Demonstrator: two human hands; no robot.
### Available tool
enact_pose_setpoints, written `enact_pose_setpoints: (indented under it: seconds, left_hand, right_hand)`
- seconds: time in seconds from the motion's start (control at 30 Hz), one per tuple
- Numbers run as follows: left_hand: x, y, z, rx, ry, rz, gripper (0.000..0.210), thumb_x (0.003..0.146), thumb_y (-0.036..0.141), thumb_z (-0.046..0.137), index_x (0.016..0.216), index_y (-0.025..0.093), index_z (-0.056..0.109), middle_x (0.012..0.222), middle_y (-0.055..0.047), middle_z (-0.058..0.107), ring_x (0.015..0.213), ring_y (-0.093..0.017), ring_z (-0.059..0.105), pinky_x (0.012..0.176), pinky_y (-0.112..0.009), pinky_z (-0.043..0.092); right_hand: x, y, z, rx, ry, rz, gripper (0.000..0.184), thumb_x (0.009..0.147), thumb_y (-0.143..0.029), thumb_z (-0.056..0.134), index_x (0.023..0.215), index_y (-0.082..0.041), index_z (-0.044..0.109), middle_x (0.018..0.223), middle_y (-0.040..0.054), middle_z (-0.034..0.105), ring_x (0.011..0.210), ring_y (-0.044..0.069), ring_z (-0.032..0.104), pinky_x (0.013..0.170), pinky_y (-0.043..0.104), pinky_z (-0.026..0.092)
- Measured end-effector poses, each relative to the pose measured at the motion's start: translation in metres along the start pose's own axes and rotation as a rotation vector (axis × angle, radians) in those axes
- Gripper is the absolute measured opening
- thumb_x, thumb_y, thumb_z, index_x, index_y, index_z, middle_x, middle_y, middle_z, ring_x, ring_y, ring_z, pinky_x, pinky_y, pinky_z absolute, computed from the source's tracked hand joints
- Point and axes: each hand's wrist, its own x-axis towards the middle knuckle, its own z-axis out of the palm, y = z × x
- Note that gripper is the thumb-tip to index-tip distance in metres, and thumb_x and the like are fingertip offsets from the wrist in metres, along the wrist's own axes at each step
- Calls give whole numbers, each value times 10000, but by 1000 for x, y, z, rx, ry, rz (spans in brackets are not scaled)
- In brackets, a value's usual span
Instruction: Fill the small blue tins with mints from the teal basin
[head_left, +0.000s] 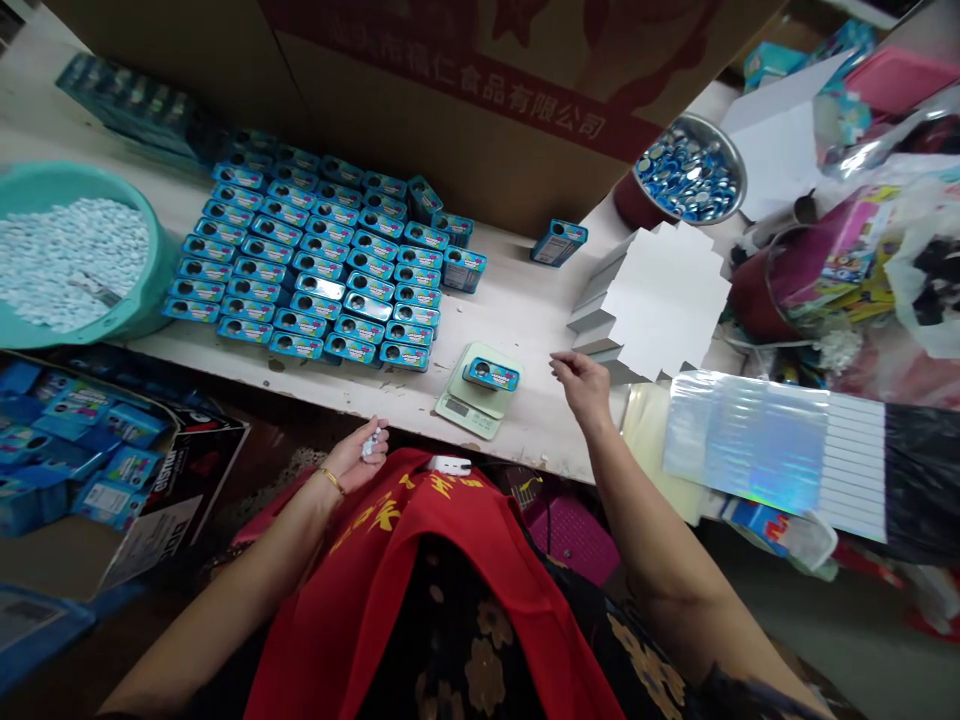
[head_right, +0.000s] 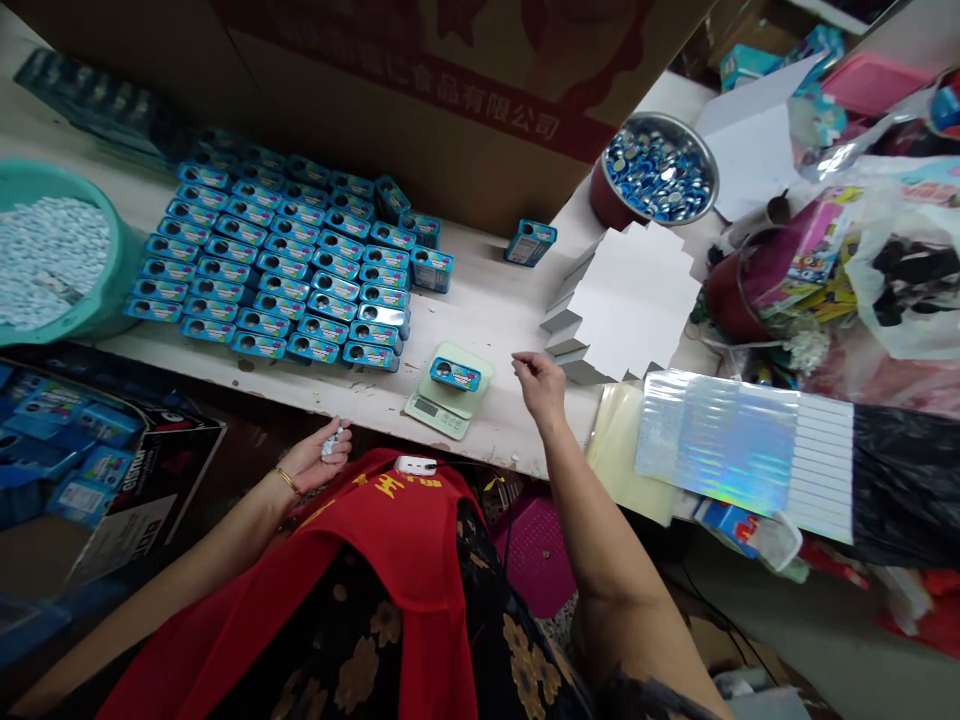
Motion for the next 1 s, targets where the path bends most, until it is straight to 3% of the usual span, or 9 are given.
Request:
enact_pose_setpoints:
  seconds: [0.23,0.43,0.53,0.63,0.77,0.87,1.0]
  left_hand:
    - [-16,2,-14,-88,69,70,129,827,189,434,860,121,538,625,-4,482,437,-35,410,306,-118,277]
    - [-29,-8,-27,-184,187,149,110,809,145,452,872,125,540,624,-2,498,429,-37,423,306,-122,282]
    - [-35,-15,-22,-196,198,166,110,799,137,470,880,118,542,627,0,499,438,-34,432,318,-118,286]
    - [-38,-19,-10,-196,181,153,110,798,144,472,871,116,549,642,-9,515,453,-40,446,329,-124,298]
    - [-32,-19,8,-155,116,122,124,800,163,468,853,114,569,670,-36,552,487,-61,484,354,-143,334]
    - [-20,-16,25,-96,73,63,146,804,172,459,840,98,580,720,-75,593,553,-92,539,410,-166,392]
    - [0,-7,58,-9,-52,-42,210,816,237,444,851,85,585,794,-115,616,623,-136,581,468,-205,438]
  right_hand:
    - [75,-24,49,-285,-317,-195,188,719,-207,533,865,-170,645,783,25,640,656,120,559,683,273,450]
    - [121,-43,113,-544,-499,-493,333,737,-128,503,1061,-176,563,1090,68,552,857,147,550,784,273,422]
    - [136,-49,146,-615,-601,-578,300,749,-138,494,1034,-186,573,1102,71,543,946,178,510,796,272,407]
    - [140,-49,163,-615,-660,-554,201,766,-127,456,880,-160,618,1005,80,579,893,177,520,764,264,412]
    - [121,-55,139,-571,-556,-472,214,764,-103,417,867,-122,604,957,95,570,849,166,528,775,275,414]
    - [77,-81,102,-253,-420,-477,189,778,-153,425,868,-148,591,928,60,565,795,133,538,736,260,435]
    - [8,-128,70,90,-645,-502,154,774,-264,498,864,-196,602,889,14,588,784,120,556,691,252,460]
